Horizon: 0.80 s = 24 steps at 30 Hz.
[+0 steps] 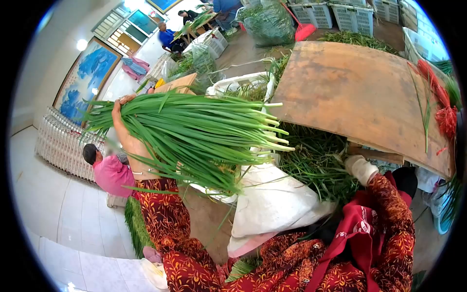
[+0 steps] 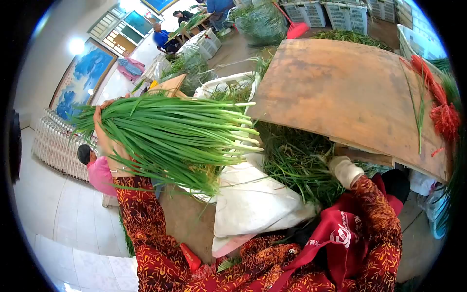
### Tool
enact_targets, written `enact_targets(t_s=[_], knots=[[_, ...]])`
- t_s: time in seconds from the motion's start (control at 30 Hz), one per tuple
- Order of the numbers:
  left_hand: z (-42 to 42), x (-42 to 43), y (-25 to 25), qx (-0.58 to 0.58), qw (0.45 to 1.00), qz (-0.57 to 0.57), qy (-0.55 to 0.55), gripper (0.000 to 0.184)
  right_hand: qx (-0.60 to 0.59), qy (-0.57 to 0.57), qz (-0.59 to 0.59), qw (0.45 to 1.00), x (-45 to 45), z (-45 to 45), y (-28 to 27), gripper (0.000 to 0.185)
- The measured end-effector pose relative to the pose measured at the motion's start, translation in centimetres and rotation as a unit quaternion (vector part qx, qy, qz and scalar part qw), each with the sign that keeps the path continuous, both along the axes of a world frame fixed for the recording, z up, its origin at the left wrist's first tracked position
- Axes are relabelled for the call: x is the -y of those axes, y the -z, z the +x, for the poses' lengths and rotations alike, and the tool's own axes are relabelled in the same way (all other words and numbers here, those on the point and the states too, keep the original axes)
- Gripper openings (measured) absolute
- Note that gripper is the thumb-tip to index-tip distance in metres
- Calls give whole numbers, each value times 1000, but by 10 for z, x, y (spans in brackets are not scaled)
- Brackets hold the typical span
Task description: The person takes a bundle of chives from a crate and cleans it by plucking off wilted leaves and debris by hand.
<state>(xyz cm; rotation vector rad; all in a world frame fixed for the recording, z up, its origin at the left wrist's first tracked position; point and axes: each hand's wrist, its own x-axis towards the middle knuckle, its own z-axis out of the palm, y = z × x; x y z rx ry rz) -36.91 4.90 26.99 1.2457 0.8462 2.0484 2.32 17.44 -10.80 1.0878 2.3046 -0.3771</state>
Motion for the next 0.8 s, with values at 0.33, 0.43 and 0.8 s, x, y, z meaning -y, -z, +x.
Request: enact_targets(t_s=[0.33, 0.43, 0.8], knots=[[11, 0, -14, -3, 998, 0, -61, 21, -632, 119, -466, 607, 23, -111, -136, 63], [18, 2, -16, 8, 998, 12, -59, 21, -614, 98, -537, 570, 30, -134, -135, 63], [-24, 9, -25, 19, 998, 49, 32, 17, -636, 231, -314, 665, 5, -96, -156, 36]])
